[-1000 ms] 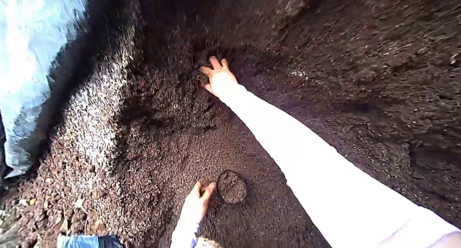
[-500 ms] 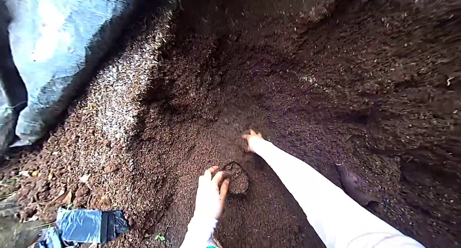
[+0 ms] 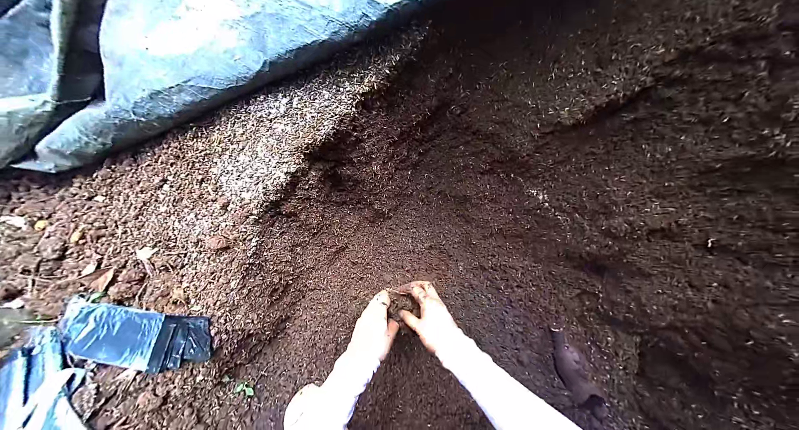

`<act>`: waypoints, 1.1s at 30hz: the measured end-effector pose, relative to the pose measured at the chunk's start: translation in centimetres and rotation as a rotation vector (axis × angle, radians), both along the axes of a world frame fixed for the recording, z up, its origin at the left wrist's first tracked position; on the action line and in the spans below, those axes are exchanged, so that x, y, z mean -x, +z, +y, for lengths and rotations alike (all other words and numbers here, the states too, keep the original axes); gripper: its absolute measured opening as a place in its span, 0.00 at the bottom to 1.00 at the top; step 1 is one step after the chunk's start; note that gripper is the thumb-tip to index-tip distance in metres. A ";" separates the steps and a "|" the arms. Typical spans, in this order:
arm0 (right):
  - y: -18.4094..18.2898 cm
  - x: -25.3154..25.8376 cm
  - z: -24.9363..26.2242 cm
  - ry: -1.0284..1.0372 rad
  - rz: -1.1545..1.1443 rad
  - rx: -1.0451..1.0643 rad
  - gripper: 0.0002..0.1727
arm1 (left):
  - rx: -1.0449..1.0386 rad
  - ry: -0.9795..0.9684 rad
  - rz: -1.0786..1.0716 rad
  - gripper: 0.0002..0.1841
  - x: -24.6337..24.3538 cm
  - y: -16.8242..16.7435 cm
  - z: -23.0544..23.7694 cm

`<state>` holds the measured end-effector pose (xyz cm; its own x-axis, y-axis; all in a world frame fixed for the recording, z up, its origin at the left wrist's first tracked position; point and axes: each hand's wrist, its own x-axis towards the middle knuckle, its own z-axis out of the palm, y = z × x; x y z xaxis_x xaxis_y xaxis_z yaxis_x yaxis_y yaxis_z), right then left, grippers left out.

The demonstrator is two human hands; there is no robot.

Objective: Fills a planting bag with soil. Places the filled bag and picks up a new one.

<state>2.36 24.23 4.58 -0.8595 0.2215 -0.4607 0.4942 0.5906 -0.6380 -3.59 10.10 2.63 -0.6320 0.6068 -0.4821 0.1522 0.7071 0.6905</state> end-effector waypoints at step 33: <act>-4.4 0.0 5.6 -0.044 -0.206 0.087 0.48 | 0.328 -0.001 -0.244 0.40 3.5 -0.7 0.2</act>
